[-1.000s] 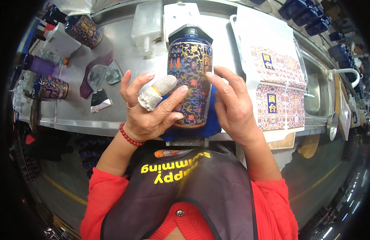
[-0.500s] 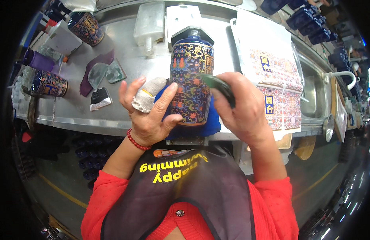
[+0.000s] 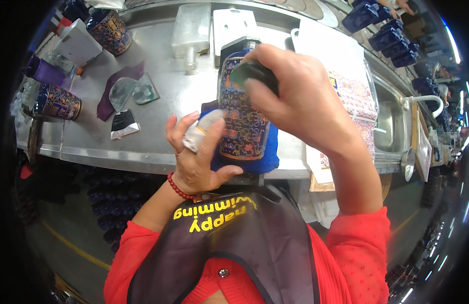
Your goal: The person picks up a decorated ceramic jar from a batch on the floor, places it on a blue cloth on a metal table, and rubs its surface with a green abrasive pad. The person rotates the jar to treat different sides and continues polishing the same jar throughout the clip.
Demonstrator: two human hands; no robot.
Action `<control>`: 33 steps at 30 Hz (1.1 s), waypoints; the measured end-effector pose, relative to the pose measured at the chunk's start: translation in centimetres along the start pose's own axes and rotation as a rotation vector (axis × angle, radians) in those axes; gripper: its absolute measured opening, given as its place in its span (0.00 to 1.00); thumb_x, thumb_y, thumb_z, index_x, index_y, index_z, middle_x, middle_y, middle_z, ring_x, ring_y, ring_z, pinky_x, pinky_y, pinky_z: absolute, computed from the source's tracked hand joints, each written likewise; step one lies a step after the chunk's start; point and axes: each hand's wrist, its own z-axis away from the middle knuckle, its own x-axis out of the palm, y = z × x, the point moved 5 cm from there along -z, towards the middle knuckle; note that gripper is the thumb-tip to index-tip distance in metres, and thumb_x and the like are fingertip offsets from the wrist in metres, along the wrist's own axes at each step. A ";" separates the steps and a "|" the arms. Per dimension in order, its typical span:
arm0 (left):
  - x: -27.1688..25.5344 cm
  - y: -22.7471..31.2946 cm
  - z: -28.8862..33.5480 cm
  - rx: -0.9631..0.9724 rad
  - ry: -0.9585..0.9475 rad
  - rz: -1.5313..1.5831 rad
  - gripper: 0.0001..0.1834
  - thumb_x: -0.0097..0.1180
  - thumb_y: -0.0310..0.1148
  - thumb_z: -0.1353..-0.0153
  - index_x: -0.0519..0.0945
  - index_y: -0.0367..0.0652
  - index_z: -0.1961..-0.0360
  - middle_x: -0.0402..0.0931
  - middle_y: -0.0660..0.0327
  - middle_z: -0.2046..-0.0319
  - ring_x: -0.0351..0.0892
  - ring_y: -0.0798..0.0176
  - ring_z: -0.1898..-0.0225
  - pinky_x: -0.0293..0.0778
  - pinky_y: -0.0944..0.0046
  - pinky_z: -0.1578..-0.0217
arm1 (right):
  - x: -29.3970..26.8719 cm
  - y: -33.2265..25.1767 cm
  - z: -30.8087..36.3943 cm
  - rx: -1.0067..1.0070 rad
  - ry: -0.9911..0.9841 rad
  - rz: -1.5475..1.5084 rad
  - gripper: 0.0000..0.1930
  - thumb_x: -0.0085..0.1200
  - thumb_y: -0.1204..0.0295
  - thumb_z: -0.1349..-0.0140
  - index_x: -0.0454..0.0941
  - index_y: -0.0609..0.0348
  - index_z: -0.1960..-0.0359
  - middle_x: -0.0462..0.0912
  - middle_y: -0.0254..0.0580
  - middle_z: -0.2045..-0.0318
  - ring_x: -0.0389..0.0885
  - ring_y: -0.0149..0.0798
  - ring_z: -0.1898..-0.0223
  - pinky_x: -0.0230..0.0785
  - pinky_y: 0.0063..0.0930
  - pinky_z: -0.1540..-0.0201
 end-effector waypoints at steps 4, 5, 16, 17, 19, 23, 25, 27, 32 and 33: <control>0.6 1.0 -1.2 0.047 -0.101 -0.051 0.45 0.66 0.61 0.49 0.74 0.52 0.32 0.75 0.67 0.39 0.60 0.52 0.35 0.41 0.33 0.32 | 1.1 2.8 3.0 0.360 0.039 -0.352 0.11 0.60 0.73 0.34 0.80 0.63 0.53 0.83 0.33 0.62 0.79 0.24 0.62 0.73 0.21 0.58; 0.5 1.3 -1.4 0.061 -0.073 -0.087 0.45 0.67 0.61 0.50 0.74 0.51 0.32 0.75 0.67 0.39 0.60 0.53 0.35 0.42 0.34 0.32 | 1.3 3.0 3.4 0.287 0.088 -0.351 0.11 0.60 0.73 0.34 0.79 0.63 0.53 0.84 0.35 0.64 0.80 0.24 0.64 0.74 0.21 0.60; -0.1 1.7 -0.6 -0.045 -0.016 -0.125 0.45 0.68 0.58 0.50 0.74 0.50 0.32 0.72 0.64 0.37 0.61 0.55 0.37 0.47 0.35 0.36 | 2.9 5.0 5.4 0.359 0.201 -0.469 0.11 0.59 0.73 0.33 0.78 0.64 0.53 0.85 0.40 0.66 0.81 0.27 0.67 0.76 0.24 0.63; 0.2 2.0 -0.8 0.009 -0.026 -0.149 0.43 0.68 0.57 0.48 0.74 0.50 0.32 0.71 0.64 0.37 0.61 0.55 0.37 0.46 0.34 0.36 | 2.8 4.9 5.4 0.322 0.213 -0.400 0.11 0.59 0.73 0.33 0.78 0.64 0.53 0.85 0.40 0.66 0.81 0.27 0.66 0.76 0.24 0.63; 0.8 2.6 -1.2 0.072 0.007 -0.158 0.37 0.65 0.53 0.43 0.75 0.51 0.33 0.74 0.66 0.39 0.63 0.57 0.39 0.47 0.36 0.36 | 2.6 4.8 5.4 0.263 0.225 -0.305 0.11 0.59 0.72 0.33 0.78 0.64 0.53 0.84 0.40 0.66 0.80 0.27 0.66 0.75 0.25 0.62; 1.0 2.7 -1.1 0.025 0.062 -0.235 0.32 0.63 0.50 0.41 0.79 0.52 0.36 0.79 0.69 0.49 0.67 0.61 0.44 0.51 0.42 0.38 | 2.8 5.3 5.6 0.352 0.169 -0.349 0.14 0.60 0.70 0.33 0.77 0.63 0.50 0.81 0.36 0.63 0.77 0.26 0.61 0.72 0.22 0.57; 1.0 2.6 -0.8 0.033 0.069 -0.246 0.34 0.65 0.54 0.43 0.80 0.48 0.38 0.79 0.65 0.47 0.66 0.57 0.44 0.50 0.41 0.36 | 2.8 5.3 5.7 0.326 0.165 -0.406 0.14 0.60 0.70 0.33 0.77 0.63 0.50 0.81 0.36 0.63 0.77 0.26 0.62 0.72 0.22 0.57; 0.8 2.1 -0.5 0.050 0.088 -0.218 0.41 0.68 0.57 0.47 0.77 0.42 0.37 0.79 0.60 0.45 0.64 0.53 0.41 0.46 0.38 0.34 | 2.9 5.5 5.8 0.367 0.158 -0.385 0.14 0.60 0.70 0.33 0.77 0.63 0.49 0.81 0.35 0.63 0.77 0.26 0.62 0.72 0.22 0.57; 0.7 -0.3 -0.1 -0.160 -0.070 -0.090 0.47 0.70 0.55 0.48 0.71 0.40 0.32 0.81 0.60 0.50 0.64 0.50 0.36 0.38 0.31 0.33 | 2.6 4.9 5.2 0.258 0.207 -0.351 0.11 0.61 0.73 0.34 0.79 0.64 0.53 0.83 0.40 0.66 0.81 0.28 0.66 0.75 0.24 0.62; 0.6 -0.6 -0.3 -0.147 -0.081 -0.085 0.49 0.71 0.56 0.50 0.70 0.38 0.31 0.82 0.58 0.52 0.64 0.48 0.34 0.35 0.30 0.32 | 2.3 4.3 5.1 0.212 0.226 -0.271 0.11 0.61 0.73 0.35 0.79 0.63 0.52 0.82 0.40 0.66 0.80 0.29 0.66 0.74 0.24 0.62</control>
